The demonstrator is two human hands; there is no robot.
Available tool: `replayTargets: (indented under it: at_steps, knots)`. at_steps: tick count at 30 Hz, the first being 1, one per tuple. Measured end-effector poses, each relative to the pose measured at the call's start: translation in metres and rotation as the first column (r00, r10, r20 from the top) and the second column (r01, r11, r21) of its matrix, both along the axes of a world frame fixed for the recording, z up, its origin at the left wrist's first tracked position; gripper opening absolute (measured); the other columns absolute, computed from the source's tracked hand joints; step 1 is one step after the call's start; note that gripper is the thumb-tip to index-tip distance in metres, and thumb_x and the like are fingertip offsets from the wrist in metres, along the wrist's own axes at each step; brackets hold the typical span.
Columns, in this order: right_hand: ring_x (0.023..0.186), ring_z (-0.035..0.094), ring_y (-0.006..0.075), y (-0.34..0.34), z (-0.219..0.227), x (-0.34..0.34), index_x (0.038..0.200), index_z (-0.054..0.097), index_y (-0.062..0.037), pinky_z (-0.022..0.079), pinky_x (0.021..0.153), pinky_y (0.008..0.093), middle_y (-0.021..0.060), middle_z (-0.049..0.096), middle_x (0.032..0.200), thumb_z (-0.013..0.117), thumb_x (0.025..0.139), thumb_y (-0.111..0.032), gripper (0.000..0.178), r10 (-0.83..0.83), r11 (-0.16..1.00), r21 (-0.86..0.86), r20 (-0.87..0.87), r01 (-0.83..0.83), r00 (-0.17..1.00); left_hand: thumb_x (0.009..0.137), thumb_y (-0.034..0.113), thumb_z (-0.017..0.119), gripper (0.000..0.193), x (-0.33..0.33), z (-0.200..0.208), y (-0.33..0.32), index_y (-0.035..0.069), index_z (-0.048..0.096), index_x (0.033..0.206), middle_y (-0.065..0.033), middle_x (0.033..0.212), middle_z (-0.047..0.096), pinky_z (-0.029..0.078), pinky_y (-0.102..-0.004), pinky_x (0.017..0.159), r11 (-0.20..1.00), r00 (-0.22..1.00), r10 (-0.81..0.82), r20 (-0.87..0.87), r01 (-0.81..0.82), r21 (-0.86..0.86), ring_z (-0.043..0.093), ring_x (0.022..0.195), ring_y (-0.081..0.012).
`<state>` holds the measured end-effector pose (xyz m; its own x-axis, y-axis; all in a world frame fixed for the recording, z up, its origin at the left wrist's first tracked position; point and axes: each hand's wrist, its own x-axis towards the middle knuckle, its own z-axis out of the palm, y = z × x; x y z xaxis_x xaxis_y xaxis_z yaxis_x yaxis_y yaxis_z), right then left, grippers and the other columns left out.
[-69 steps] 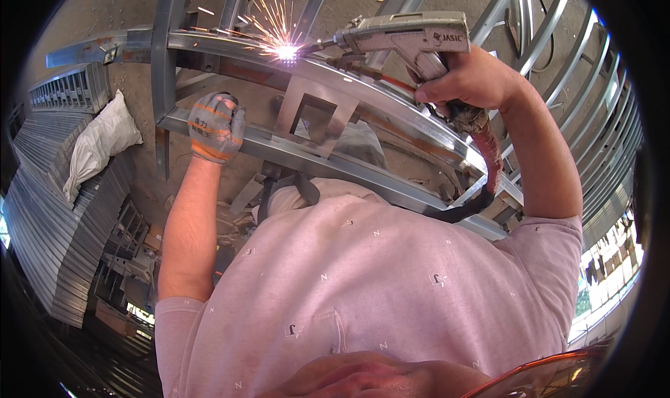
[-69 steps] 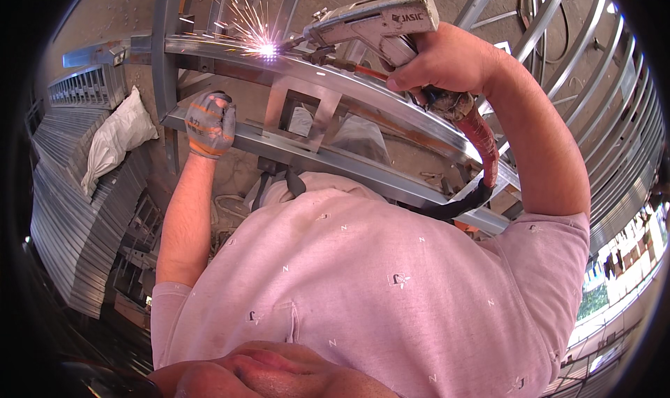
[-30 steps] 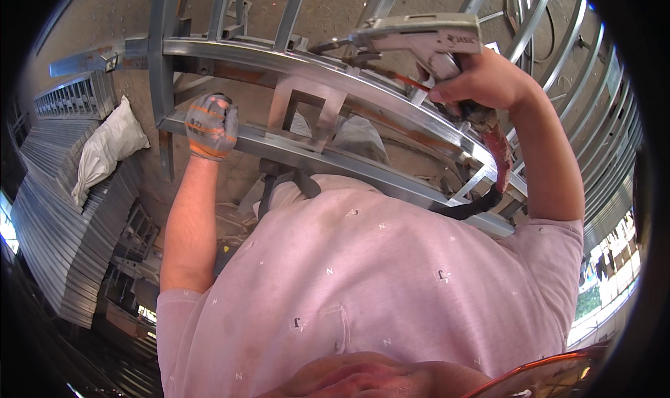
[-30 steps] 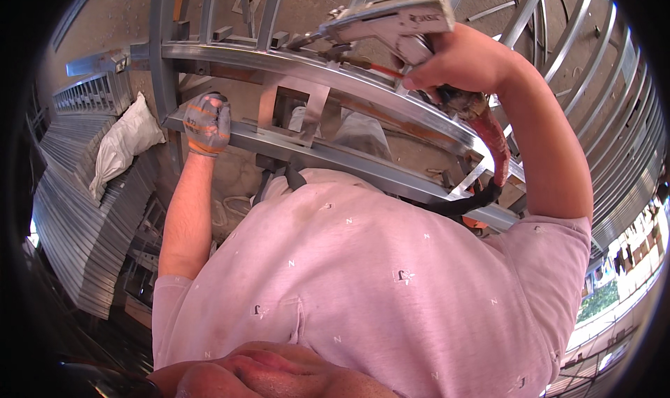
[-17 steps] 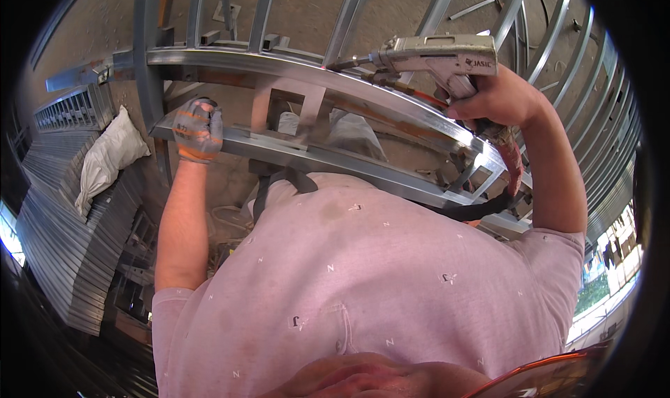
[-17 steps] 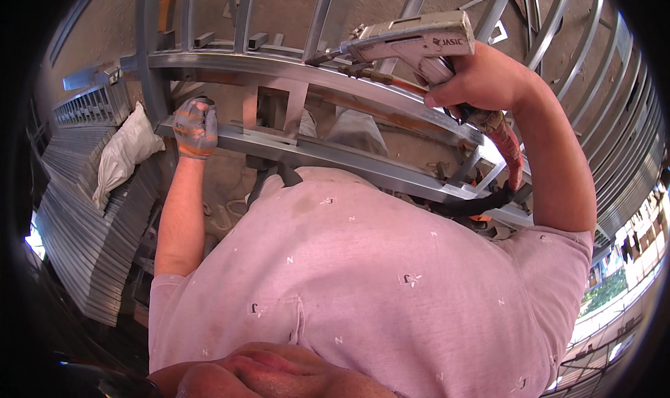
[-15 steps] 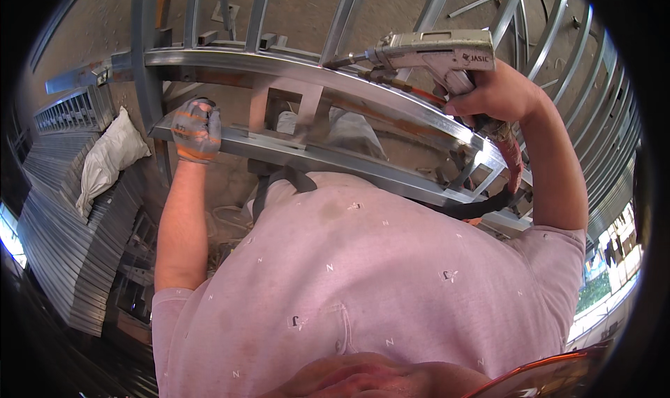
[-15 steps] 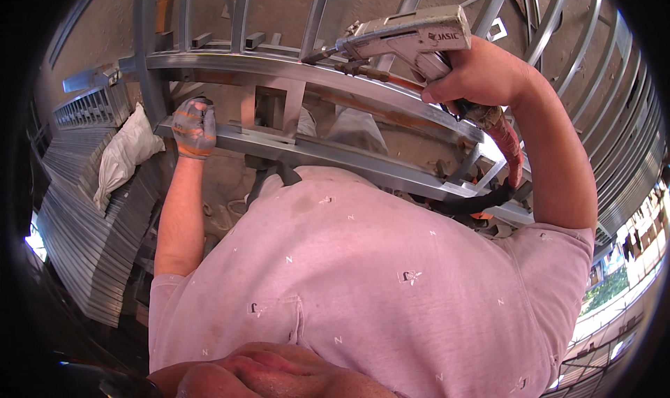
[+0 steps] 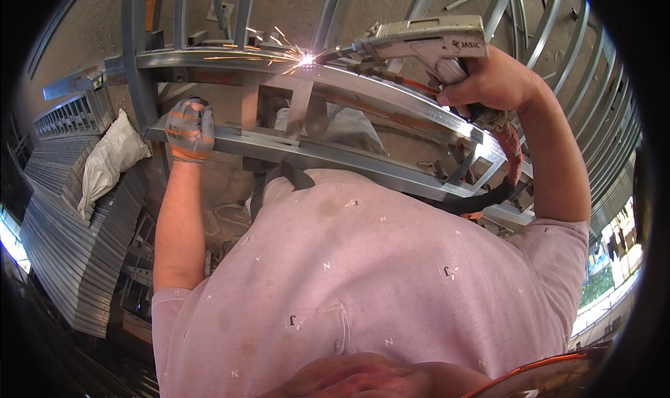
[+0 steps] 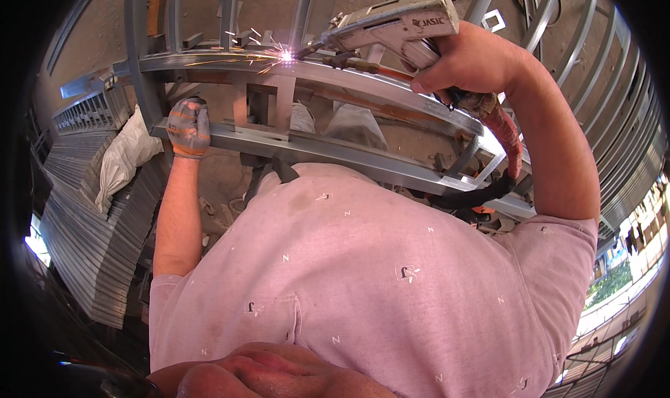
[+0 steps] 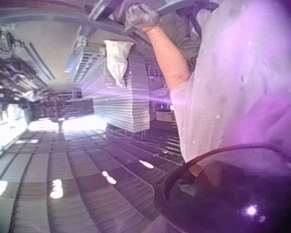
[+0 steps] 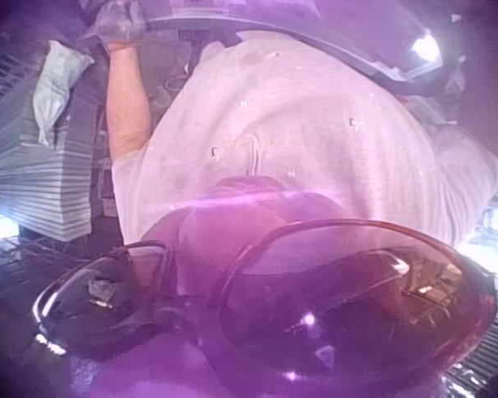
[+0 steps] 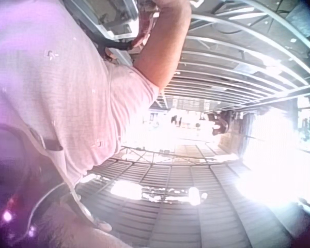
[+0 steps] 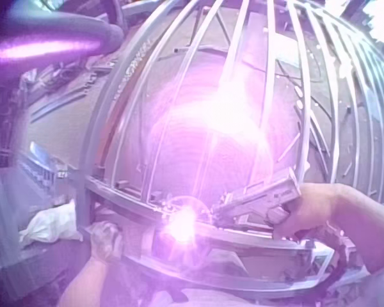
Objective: The person welds a metal frame structure using a handheld welding torch. They hold the frame with one hand while applying the weld with the other, creating sparks along the joints.
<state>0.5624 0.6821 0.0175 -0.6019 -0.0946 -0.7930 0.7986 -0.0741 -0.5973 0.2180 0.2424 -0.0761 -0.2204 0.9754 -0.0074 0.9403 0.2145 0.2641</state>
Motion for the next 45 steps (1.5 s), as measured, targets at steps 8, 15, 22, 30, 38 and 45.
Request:
replayTargets:
  at_steps: [8,15,22,30,38,45]
  knots:
    - [0.064,0.065,0.0153,-0.002,0.0,0.001,0.108,0.072,0.0043,0.052,0.06,0.0325,0.0067,0.071,0.079,0.083,0.08,-0.01,0.033,0.011,0.999,0.048,-0.005,-0.011,1.0,0.085,0.012,0.069,0.009,0.002,0.001,0.002,0.006,0.066,0.09,-0.015,0.09,0.068,0.056,-0.0487,0.079,0.999,0.999,0.031,0.012,-0.031,-0.024,0.068,0.088,-0.0383]
    - [0.062,0.064,0.0152,0.0,-0.001,0.002,0.106,0.071,0.0041,0.051,0.058,0.032,0.0064,0.069,0.078,0.082,0.08,-0.01,0.031,0.023,0.999,0.03,-0.002,-0.023,1.0,0.085,0.014,0.068,0.013,-0.003,-0.005,-0.007,0.006,0.066,0.095,-0.0147,0.094,0.068,0.056,-0.048,0.08,1.0,1.0,0.012,0.006,-0.012,-0.011,0.068,0.09,-0.0374]
    - [0.061,0.065,0.0154,0.0,0.0,0.005,0.102,0.072,0.0038,0.051,0.058,0.0317,0.0061,0.069,0.075,0.083,0.08,-0.011,0.029,0.02,0.998,0.057,0.019,-0.021,1.0,0.086,0.015,0.068,0.015,-0.003,-0.004,-0.006,0.006,0.066,0.098,-0.0142,0.096,0.068,0.056,-0.0474,0.081,0.999,1.0,-0.004,-0.01,0.003,-0.043,0.068,0.092,-0.0372]
    - [0.061,0.064,0.0153,0.001,-0.002,0.012,0.103,0.072,0.0035,0.05,0.058,0.0316,0.0064,0.069,0.076,0.083,0.08,-0.009,0.028,0.002,0.999,0.043,0.018,-0.003,1.0,0.088,0.018,0.067,0.016,-0.004,-0.006,-0.01,0.006,0.067,0.098,-0.0141,0.098,0.07,0.056,-0.0464,0.082,0.999,1.0,0.023,-0.002,-0.023,-0.047,0.069,0.094,-0.0367]
    - [0.063,0.064,0.0156,0.004,0.001,0.012,0.111,0.071,0.0032,0.051,0.059,0.0319,0.0064,0.07,0.081,0.083,0.081,-0.008,0.034,0.011,1.0,0.029,0.01,-0.012,1.0,0.089,0.02,0.067,0.019,-0.006,-0.012,-0.017,0.006,0.069,0.101,-0.0127,0.101,0.072,0.057,-0.0457,0.084,0.998,0.999,0.041,-0.032,-0.042,-0.054,0.07,0.096,-0.0341]
    - [0.065,0.065,0.0153,0.006,-0.002,0.023,0.117,0.07,0.0022,0.051,0.061,0.0315,0.0071,0.071,0.085,0.084,0.079,-0.007,0.041,-0.012,0.999,0.048,-0.015,0.012,1.0,0.089,0.02,0.067,0.019,-0.007,-0.01,-0.016,0.006,0.07,0.101,-0.0122,0.102,0.072,0.057,-0.0454,0.085,0.996,0.999,0.043,-0.009,-0.044,-0.071,0.07,0.097,-0.0339]
